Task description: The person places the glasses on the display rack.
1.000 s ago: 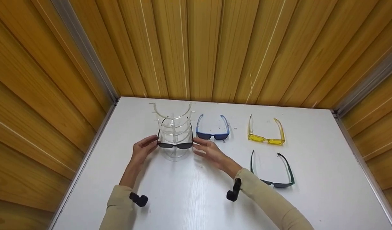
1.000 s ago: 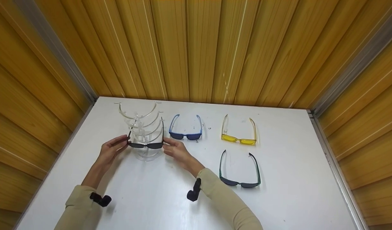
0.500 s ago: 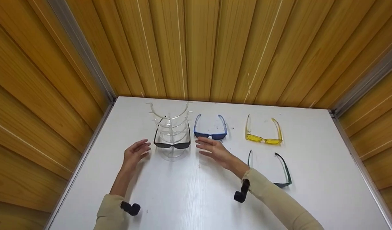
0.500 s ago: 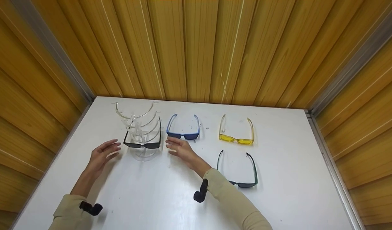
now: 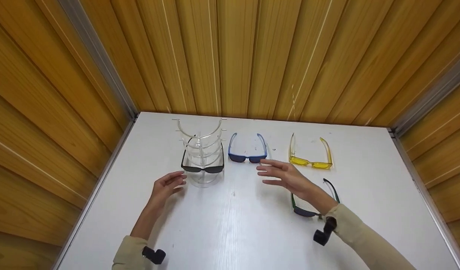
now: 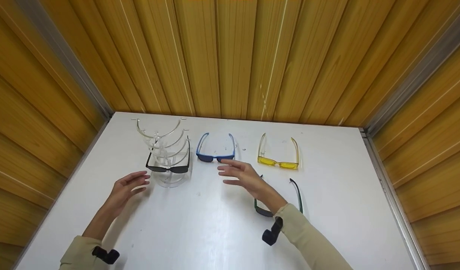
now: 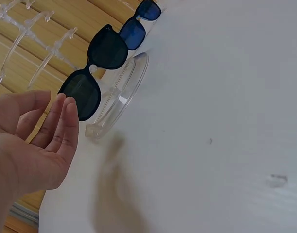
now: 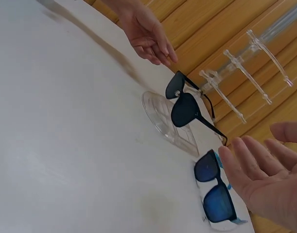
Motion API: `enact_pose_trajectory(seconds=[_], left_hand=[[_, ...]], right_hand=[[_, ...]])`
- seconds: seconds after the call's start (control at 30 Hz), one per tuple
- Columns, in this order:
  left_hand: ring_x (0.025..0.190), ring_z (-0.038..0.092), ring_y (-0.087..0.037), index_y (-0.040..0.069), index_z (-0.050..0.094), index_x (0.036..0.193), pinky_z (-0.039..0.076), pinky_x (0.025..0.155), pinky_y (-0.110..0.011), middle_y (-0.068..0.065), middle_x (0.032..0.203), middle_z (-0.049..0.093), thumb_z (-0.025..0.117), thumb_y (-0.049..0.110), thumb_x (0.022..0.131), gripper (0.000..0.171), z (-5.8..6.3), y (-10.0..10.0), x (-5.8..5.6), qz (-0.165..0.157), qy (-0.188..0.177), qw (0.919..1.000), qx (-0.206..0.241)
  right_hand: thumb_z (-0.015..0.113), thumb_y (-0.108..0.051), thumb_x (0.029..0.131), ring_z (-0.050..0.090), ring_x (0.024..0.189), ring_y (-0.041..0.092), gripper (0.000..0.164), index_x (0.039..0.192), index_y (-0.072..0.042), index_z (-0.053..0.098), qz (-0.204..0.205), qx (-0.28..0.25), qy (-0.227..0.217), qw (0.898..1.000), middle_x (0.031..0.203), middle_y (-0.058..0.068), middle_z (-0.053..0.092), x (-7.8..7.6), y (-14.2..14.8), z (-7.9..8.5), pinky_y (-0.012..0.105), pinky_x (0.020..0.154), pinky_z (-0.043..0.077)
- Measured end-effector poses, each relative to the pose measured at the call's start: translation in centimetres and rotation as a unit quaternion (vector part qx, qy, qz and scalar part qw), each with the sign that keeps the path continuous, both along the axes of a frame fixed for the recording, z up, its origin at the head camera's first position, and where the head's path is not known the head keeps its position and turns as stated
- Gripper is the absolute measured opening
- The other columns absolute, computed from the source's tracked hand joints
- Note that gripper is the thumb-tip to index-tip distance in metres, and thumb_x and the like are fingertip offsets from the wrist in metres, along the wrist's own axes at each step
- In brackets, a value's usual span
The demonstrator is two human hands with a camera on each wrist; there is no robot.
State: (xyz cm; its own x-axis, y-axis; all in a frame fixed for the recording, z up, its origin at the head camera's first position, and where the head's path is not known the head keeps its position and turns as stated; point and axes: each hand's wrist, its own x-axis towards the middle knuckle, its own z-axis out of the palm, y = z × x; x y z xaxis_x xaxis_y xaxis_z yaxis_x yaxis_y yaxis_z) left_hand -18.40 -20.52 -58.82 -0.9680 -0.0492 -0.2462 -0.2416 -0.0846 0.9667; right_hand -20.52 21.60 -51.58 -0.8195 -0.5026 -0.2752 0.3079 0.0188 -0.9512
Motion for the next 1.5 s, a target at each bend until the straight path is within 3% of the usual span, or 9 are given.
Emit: enact_pose_trajectory(seconds=[0.13, 0.37, 0.57, 0.73, 0.97, 1.17, 1.33, 1.5], left_hand=[[0.098, 0.072, -0.013, -0.006, 0.062, 0.133, 0.058, 0.098, -0.045, -0.009, 0.116, 0.076, 0.065, 0.004, 0.098, 0.036, 0.3, 1.3, -0.2, -0.030, 0.011, 0.9995, 0.007], [0.103, 0.072, -0.019, -0.011, 0.057, 0.135, 0.058, 0.100, -0.047, -0.010, 0.119, 0.075, 0.067, 0.009, 0.098, 0.043, 1.1, 3.9, -0.6, -0.114, 0.028, 0.9930, 0.013], [0.099, 0.073, -0.014, -0.011, 0.058, 0.134, 0.060, 0.096, -0.040, -0.011, 0.117, 0.076, 0.066, 0.009, 0.099, 0.041, 1.7, 6.1, -1.1, -0.149, 0.029, 0.9883, 0.018], [0.097, 0.073, -0.013, -0.012, 0.058, 0.134, 0.061, 0.093, -0.037, -0.015, 0.119, 0.075, 0.065, 0.009, 0.100, 0.041, 2.2, 7.7, -1.9, -0.176, 0.039, 0.9834, 0.016], [0.105, 0.072, -0.018, -0.005, 0.058, 0.138, 0.060, 0.096, -0.040, -0.016, 0.126, 0.072, 0.063, 0.013, 0.102, 0.041, 2.4, 11.2, -2.5, -0.277, 0.048, 0.9595, 0.022], [0.114, 0.070, -0.026, 0.001, 0.058, 0.141, 0.056, 0.103, -0.049, -0.024, 0.136, 0.065, 0.060, 0.014, 0.103, 0.040, 2.5, 14.6, -2.7, -0.343, 0.051, 0.9374, 0.031], [0.114, 0.070, -0.024, 0.002, 0.056, 0.142, 0.058, 0.101, -0.043, -0.027, 0.140, 0.060, 0.059, 0.012, 0.103, 0.041, 2.6, 17.7, -3.1, -0.380, 0.037, 0.9237, 0.036], [0.114, 0.069, -0.024, 0.002, 0.054, 0.144, 0.059, 0.100, -0.040, -0.030, 0.145, 0.054, 0.060, 0.009, 0.102, 0.043, 2.5, 20.2, -2.8, -0.401, 0.020, 0.9145, 0.046]], right_hand=[[0.052, -0.019, 0.108, 0.062, 0.132, 0.026, 0.051, 0.154, -0.001, 0.041, 0.020, 0.000, 0.019, 1.000, 0.148, 0.019, 0.057, 0.6, 3.6, 0.0, 0.040, 0.107, 0.054], [0.043, -0.013, 0.110, 0.063, 0.130, 0.018, 0.043, 0.153, -0.006, 0.045, 0.037, 0.001, 0.016, 0.999, 0.144, 0.005, 0.063, 1.8, 10.8, -0.6, 0.037, 0.108, 0.054], [0.035, -0.010, 0.112, 0.062, 0.131, 0.016, 0.042, 0.152, -0.013, 0.048, 0.041, -0.026, -0.007, 0.999, 0.144, 0.001, 0.063, 2.9, 17.0, -0.7, 0.038, 0.108, 0.053], [0.031, -0.008, 0.112, 0.060, 0.134, 0.017, 0.044, 0.152, -0.015, 0.048, 0.043, -0.047, -0.012, 0.998, 0.146, 0.001, 0.061, 3.4, 19.9, -0.9, 0.038, 0.109, 0.052], [0.025, -0.004, 0.112, 0.055, 0.139, 0.016, 0.048, 0.157, -0.013, 0.041, 0.056, -0.080, -0.019, 0.995, 0.149, 0.002, 0.059, 4.2, 22.5, -1.9, 0.037, 0.113, 0.048], [0.024, -0.003, 0.112, 0.056, 0.138, 0.015, 0.050, 0.151, -0.020, 0.050, 0.053, -0.098, -0.050, 0.993, 0.149, 0.004, 0.059, 4.8, 23.8, -3.0, 0.034, 0.114, 0.046], [0.023, -0.002, 0.112, 0.056, 0.138, 0.017, 0.050, 0.155, -0.013, 0.044, 0.051, -0.125, -0.074, 0.988, 0.149, 0.006, 0.059, 5.6, 24.3, -3.8, 0.037, 0.116, 0.044], [0.020, -0.001, 0.112, 0.054, 0.141, 0.020, 0.050, 0.159, -0.008, 0.036, 0.062, -0.148, -0.092, 0.983, 0.151, 0.009, 0.056, 6.2, 24.2, -4.4, 0.039, 0.118, 0.041]])
